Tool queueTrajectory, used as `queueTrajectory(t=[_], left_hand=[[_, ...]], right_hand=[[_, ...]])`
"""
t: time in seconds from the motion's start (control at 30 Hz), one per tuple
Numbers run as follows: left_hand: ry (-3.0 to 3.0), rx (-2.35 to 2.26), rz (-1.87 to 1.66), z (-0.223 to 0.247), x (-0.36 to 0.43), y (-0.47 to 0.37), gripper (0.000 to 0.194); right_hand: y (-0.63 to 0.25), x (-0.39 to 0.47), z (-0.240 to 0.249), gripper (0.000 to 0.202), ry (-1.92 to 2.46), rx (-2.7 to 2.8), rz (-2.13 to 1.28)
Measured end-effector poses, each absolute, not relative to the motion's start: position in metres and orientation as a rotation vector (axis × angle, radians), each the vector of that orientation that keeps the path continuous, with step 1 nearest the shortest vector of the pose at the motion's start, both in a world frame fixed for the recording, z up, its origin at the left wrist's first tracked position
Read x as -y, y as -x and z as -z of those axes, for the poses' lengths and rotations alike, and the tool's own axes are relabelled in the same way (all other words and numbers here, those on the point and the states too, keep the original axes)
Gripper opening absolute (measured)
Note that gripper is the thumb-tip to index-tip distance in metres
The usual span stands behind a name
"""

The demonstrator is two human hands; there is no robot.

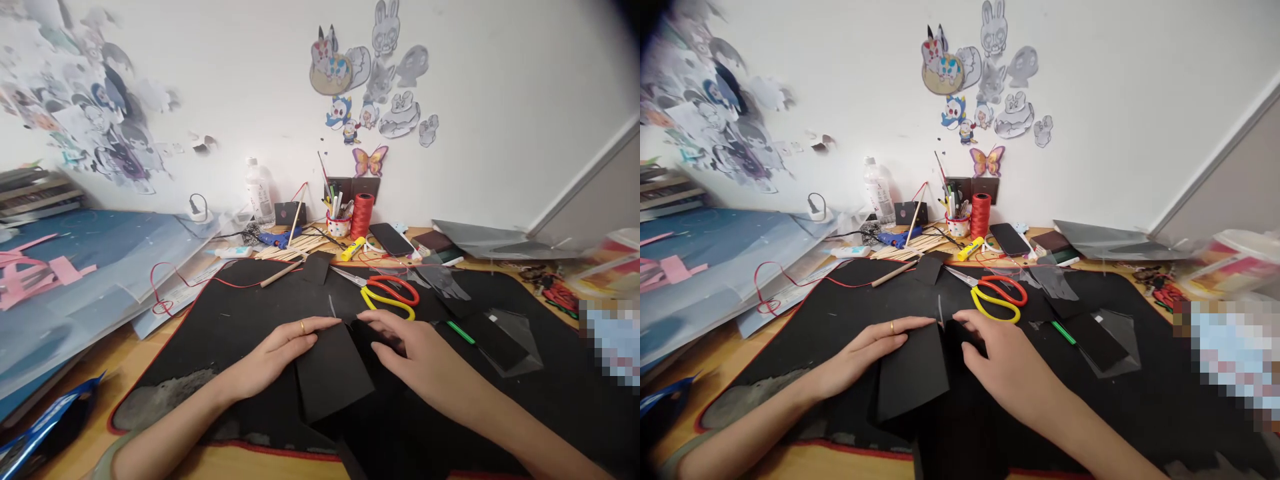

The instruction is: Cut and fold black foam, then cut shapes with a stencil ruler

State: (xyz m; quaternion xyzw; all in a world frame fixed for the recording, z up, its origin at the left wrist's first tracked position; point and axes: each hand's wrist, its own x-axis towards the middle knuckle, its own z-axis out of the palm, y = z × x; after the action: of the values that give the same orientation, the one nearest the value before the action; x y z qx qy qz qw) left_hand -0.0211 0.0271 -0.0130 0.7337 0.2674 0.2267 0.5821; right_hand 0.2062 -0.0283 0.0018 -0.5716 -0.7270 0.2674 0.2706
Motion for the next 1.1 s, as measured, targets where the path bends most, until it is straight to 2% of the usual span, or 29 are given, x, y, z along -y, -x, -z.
queueTrajectory(t=[0.37, 0.6, 0.9, 1.1], left_hand=[[-1.766, -0.495, -0.488, 0.008, -0.013, 0.014, 0.033], [-1.941, -0.324, -0.544, 0.014, -0.012, 0.013, 0.034], [-1.958, -0.352, -0.504, 0.016, -0.013, 0.017, 0.034], [-1.95, -0.326, -0.506, 0.015, -0.014, 0.016, 0.034]], right_hand=[[-0.207, 0.048, 0.004, 0.031, 1.439, 1.714, -0.989], [-0.2, 0.058, 0.018, 0.037, 1.49, 1.73, -0.824], [-0.194, 0.065, 0.028, 0.04, 1.48, 1.746, -0.539], [-0.198, 0.061, 0.029, 0.036, 1.472, 1.726, -0.587]])
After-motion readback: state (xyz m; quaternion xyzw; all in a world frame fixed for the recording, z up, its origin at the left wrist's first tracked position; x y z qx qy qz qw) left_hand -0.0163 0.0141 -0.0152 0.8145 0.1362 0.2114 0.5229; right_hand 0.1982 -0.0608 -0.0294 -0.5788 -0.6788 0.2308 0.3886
